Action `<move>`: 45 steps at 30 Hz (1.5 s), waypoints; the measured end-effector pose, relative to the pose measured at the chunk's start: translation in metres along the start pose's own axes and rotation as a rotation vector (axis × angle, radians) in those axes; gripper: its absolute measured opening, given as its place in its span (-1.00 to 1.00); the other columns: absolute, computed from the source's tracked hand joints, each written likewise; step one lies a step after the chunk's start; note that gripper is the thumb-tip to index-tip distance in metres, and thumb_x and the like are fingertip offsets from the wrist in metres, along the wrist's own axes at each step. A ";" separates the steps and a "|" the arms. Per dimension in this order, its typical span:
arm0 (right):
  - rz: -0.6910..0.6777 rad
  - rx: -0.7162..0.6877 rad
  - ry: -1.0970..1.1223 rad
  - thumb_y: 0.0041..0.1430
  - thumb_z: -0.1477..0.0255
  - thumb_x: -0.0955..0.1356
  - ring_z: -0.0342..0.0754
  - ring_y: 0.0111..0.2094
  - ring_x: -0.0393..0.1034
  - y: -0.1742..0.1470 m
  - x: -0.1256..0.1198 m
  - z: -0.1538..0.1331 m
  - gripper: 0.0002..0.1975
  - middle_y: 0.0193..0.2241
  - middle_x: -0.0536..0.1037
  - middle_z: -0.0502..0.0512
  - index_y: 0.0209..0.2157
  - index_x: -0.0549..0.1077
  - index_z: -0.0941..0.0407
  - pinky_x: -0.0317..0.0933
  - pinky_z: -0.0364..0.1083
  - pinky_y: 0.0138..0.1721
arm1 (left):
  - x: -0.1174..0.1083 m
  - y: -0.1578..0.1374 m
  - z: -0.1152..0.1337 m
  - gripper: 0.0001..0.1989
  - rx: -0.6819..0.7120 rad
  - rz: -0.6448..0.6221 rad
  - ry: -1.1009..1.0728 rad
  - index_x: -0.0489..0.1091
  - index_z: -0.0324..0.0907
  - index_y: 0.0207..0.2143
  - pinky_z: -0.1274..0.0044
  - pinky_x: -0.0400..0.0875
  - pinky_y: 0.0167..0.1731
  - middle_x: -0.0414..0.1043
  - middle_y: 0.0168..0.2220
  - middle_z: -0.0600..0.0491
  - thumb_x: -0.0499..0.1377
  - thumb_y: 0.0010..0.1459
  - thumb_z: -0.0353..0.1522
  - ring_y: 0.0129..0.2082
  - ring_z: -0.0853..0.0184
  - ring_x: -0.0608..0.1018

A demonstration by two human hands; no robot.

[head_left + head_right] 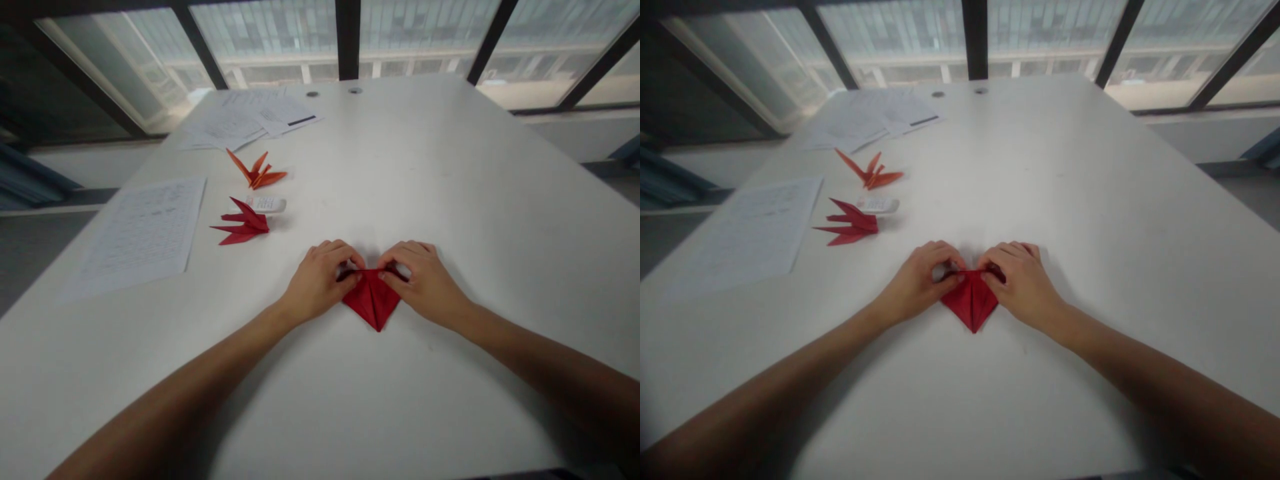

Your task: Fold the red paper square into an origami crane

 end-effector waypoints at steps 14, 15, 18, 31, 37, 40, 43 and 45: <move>-0.011 -0.344 -0.240 0.30 0.40 0.38 0.11 -0.09 0.46 -0.013 -0.006 -0.012 -0.88 -0.17 0.67 0.06 -0.26 0.61 0.03 0.11 0.26 0.22 | -0.012 -0.009 0.000 -0.86 0.259 -0.138 0.229 0.45 -0.14 -0.22 0.34 0.30 -0.02 0.50 -0.08 0.00 0.13 0.36 -0.30 -0.04 0.18 0.44; -0.007 -0.365 -0.251 0.31 0.38 0.38 0.11 -0.08 0.46 -0.013 -0.006 -0.011 -0.87 -0.16 0.67 0.06 -0.26 0.62 0.03 0.11 0.26 0.23 | -0.010 -0.009 -0.001 -0.82 0.242 -0.132 0.240 0.44 -0.14 -0.22 0.34 0.30 -0.03 0.49 -0.09 0.00 0.11 0.39 -0.27 -0.05 0.18 0.43; 0.023 -0.471 -0.244 0.34 0.43 0.38 0.08 -0.04 0.47 -0.012 -0.002 -0.010 -0.87 -0.11 0.68 0.04 -0.20 0.62 0.03 0.14 0.24 0.25 | -0.004 -0.008 -0.002 -0.84 0.178 -0.113 0.257 0.44 -0.13 -0.12 0.31 0.30 -0.03 0.47 -0.05 -0.02 0.16 0.37 -0.26 -0.03 0.15 0.42; -0.082 -0.542 -0.165 0.39 0.45 0.35 0.03 -0.06 0.52 -0.010 -0.001 -0.005 -0.84 -0.07 0.68 0.06 -0.09 0.59 0.10 0.25 0.18 0.20 | -0.010 0.001 -0.010 -0.79 0.055 -0.047 0.018 0.47 -0.15 -0.21 0.38 0.33 -0.04 0.48 -0.22 0.04 0.10 0.27 -0.57 -0.17 0.25 0.44; -0.119 -0.525 -0.169 0.41 0.48 0.32 -0.01 -0.03 0.52 -0.011 -0.001 -0.006 -0.82 -0.04 0.66 0.08 -0.08 0.57 0.08 0.17 0.17 0.30 | -0.012 -0.007 -0.008 -0.83 0.181 -0.070 -0.005 0.48 -0.13 -0.12 0.35 0.29 0.04 0.50 -0.13 0.03 0.11 0.35 -0.47 -0.09 0.24 0.45; -0.137 -0.510 -0.170 0.40 0.49 0.31 -0.02 -0.02 0.53 -0.012 -0.002 -0.007 -0.81 -0.04 0.66 0.08 -0.08 0.57 0.08 0.11 0.18 0.34 | -0.014 -0.011 -0.005 -0.87 0.224 -0.142 0.025 0.47 -0.08 -0.11 0.33 0.25 0.06 0.51 -0.06 0.07 0.27 0.28 -0.32 -0.01 0.21 0.44; -0.136 -0.504 -0.159 0.38 0.49 0.32 -0.01 -0.03 0.53 -0.012 -0.003 -0.008 -0.81 -0.05 0.66 0.08 -0.08 0.56 0.08 0.07 0.20 0.36 | -0.015 -0.013 -0.001 -0.90 0.214 -0.199 0.100 0.46 -0.07 -0.19 0.33 0.22 0.03 0.51 -0.07 0.11 0.30 0.27 -0.29 -0.01 0.22 0.43; -0.128 -0.496 -0.146 0.38 0.45 0.33 0.02 -0.02 0.53 -0.012 -0.003 -0.009 -0.82 -0.05 0.66 0.09 -0.06 0.55 0.07 0.04 0.23 0.36 | -0.015 -0.014 0.003 -0.85 0.219 -0.213 0.139 0.44 -0.08 -0.19 0.31 0.21 0.03 0.51 -0.07 0.09 0.29 0.26 -0.25 -0.01 0.19 0.43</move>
Point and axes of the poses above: each hand's wrist, its own y-axis towards the middle knuckle, its own x-axis out of the palm, z = x × y, the point moved 1 cm from there along y, towards the middle knuckle
